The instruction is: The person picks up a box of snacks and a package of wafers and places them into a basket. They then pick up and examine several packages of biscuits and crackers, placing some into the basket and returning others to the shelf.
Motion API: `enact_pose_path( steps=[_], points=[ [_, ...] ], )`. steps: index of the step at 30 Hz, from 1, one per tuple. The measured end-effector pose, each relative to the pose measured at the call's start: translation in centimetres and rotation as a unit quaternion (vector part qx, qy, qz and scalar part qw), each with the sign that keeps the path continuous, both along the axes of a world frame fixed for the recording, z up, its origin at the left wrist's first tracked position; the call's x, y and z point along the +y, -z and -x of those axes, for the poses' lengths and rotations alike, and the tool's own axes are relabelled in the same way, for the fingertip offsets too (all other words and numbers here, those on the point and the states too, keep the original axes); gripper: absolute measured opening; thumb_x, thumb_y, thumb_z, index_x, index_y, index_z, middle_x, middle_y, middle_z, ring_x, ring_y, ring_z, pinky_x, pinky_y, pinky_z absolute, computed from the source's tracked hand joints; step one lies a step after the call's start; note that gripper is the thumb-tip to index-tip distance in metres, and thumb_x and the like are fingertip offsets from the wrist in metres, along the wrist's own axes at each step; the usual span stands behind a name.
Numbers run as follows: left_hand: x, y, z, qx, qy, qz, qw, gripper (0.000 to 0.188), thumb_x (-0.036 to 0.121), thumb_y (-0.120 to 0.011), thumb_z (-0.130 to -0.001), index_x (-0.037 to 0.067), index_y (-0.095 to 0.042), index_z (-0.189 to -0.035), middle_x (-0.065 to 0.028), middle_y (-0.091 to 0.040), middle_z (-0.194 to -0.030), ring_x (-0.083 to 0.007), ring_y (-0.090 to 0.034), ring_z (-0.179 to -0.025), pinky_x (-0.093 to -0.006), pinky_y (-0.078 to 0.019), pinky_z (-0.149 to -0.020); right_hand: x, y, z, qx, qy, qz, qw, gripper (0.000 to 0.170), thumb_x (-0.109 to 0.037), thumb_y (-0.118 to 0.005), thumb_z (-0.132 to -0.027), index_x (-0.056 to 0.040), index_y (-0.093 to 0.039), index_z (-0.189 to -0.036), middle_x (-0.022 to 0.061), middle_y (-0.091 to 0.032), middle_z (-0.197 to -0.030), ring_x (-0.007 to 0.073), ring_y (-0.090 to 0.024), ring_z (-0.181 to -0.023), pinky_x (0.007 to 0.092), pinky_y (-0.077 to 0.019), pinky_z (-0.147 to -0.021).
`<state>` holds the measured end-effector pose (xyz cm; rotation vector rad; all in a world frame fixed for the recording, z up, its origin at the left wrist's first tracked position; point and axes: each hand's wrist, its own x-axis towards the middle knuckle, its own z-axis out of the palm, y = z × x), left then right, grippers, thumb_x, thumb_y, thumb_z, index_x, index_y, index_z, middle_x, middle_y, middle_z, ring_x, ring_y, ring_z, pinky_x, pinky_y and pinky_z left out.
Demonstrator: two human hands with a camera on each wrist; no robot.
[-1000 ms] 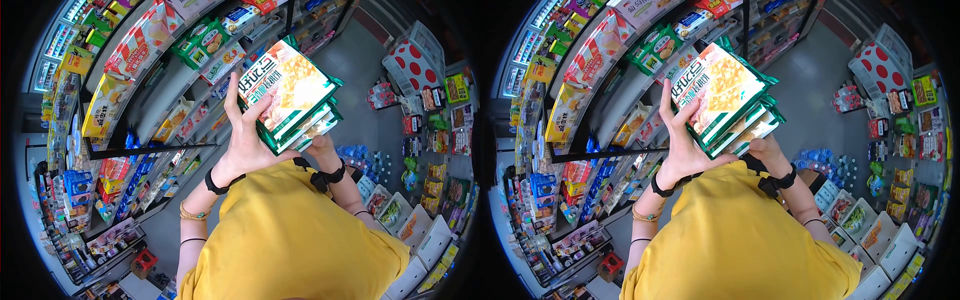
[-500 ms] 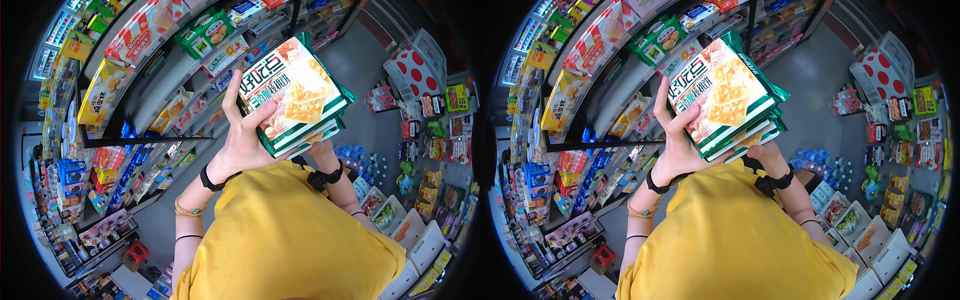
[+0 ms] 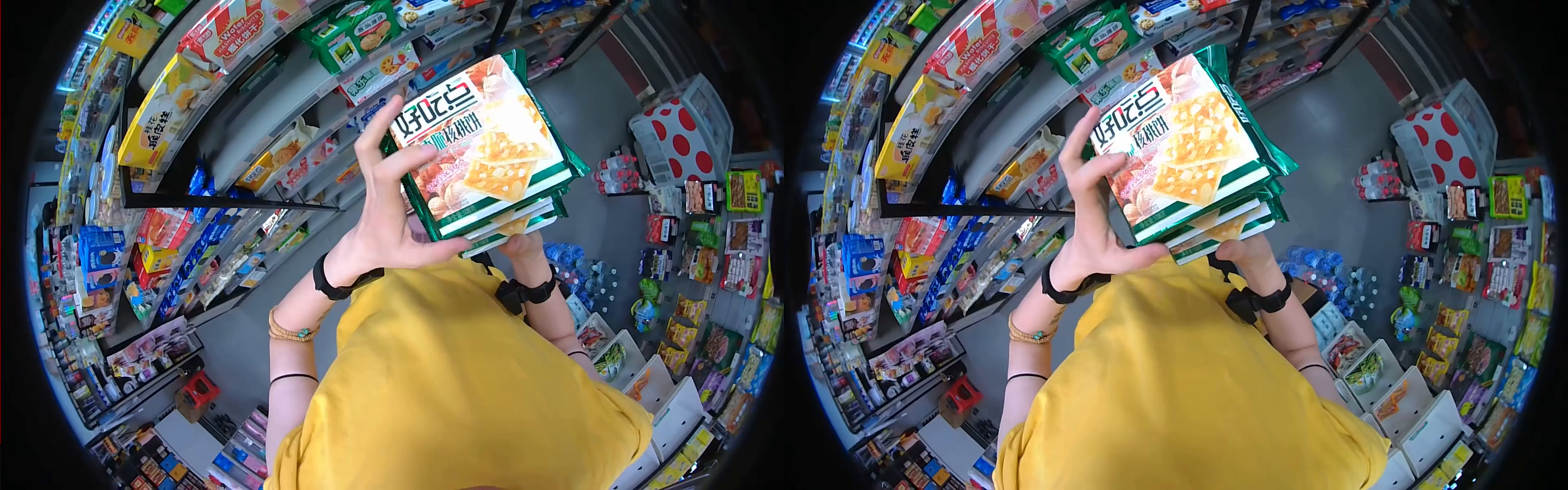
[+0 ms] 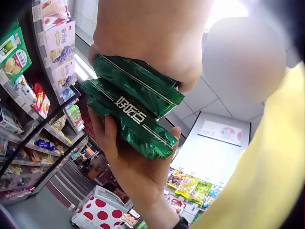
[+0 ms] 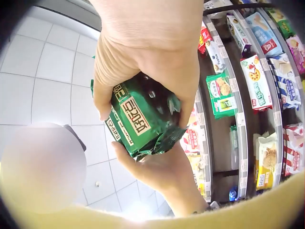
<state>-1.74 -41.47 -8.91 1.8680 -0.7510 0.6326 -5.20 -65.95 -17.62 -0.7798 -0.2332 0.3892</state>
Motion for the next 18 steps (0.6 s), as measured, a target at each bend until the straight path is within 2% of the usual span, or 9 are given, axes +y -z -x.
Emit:
enact_pose_path(
  steps=[1, 3, 5, 10, 15, 18],
  points=[
    [-0.3, 0.1, 0.1, 0.003, 0.006, 0.057, 0.998, 0.091, 0.046, -0.088, -0.062, 0.013, -0.043, -0.134, -0.0299, -0.022, -0.149, -0.0470, -0.026, -0.140, -0.0561, -0.0275, -0.111, 0.2, -0.1, -0.1, -0.010, -0.005, -0.002, 1.000, 0.085, -0.029, -0.089, -0.073, -0.0040, -0.045, -0.142, 0.0062, -0.054, -0.138, 0.0189, -0.051, -0.127, 0.0362, -0.0424, -0.107],
    [0.0, 0.1, 0.2, 0.015, 0.000, 0.059, 0.998, 0.091, 0.047, -0.088, -0.061, 0.013, -0.044, -0.133, -0.0296, -0.024, -0.148, -0.0463, -0.028, -0.138, -0.0557, -0.0281, -0.111, -0.1, 1.0, 0.1, -0.038, -0.010, 0.042, 0.998, 0.097, -0.038, -0.087, -0.074, -0.0057, -0.034, -0.148, 0.0063, -0.047, -0.146, 0.0215, -0.045, -0.134, 0.0385, -0.0371, -0.113],
    [0.2, 0.1, 0.3, 0.016, -0.010, 0.060, 0.998, 0.092, 0.047, -0.088, -0.061, 0.011, -0.044, -0.133, -0.0293, -0.026, -0.146, -0.0449, -0.030, -0.137, -0.0547, -0.0292, -0.110, 0.1, 1.3, 0.2, -0.048, -0.001, 0.053, 0.997, 0.104, -0.048, -0.084, -0.075, -0.0072, -0.028, -0.152, 0.0060, -0.043, -0.149, 0.0219, -0.043, -0.137, 0.0374, -0.0346, -0.115],
    [0.7, 0.3, 0.3, 0.016, -0.030, 0.049, 0.998, 0.096, 0.050, -0.088, -0.059, 0.008, -0.044, -0.134, -0.0290, -0.028, -0.145, -0.0432, -0.031, -0.137, -0.0528, -0.0307, -0.110, 0.5, 0.8, 0.0, -0.048, -0.018, 0.040, 0.998, 0.106, -0.052, -0.084, -0.073, -0.0069, -0.028, -0.151, 0.0061, -0.043, -0.149, 0.0214, -0.043, -0.137, 0.0368, -0.0359, -0.114],
    [1.0, 0.0, 0.3, 0.036, -0.017, 0.018, 0.999, 0.113, 0.059, -0.090, -0.056, 0.010, -0.034, -0.141, -0.0247, -0.019, -0.151, -0.0400, -0.029, -0.141, -0.0517, -0.0307, -0.113, 0.6, 0.2, -0.1, -0.079, 0.005, 0.089, 0.993, 0.105, -0.058, -0.080, -0.075, -0.0073, -0.028, -0.151, 0.0070, -0.043, -0.150, 0.0224, -0.042, -0.138, 0.0377, -0.0374, -0.114],
    [1.0, -0.7, 0.3, 0.050, 0.002, 0.005, 0.999, 0.127, 0.064, -0.092, -0.048, 0.012, -0.028, -0.145, -0.0230, -0.012, -0.155, -0.0383, -0.027, -0.144, -0.0507, -0.0305, -0.114, 0.6, 0.4, 0.0, -0.072, 0.009, 0.089, 0.993, 0.106, -0.060, -0.079, -0.074, -0.0075, -0.029, -0.151, 0.0085, -0.041, -0.152, 0.0244, -0.040, -0.140, 0.0413, -0.0373, -0.114]
  ],
)
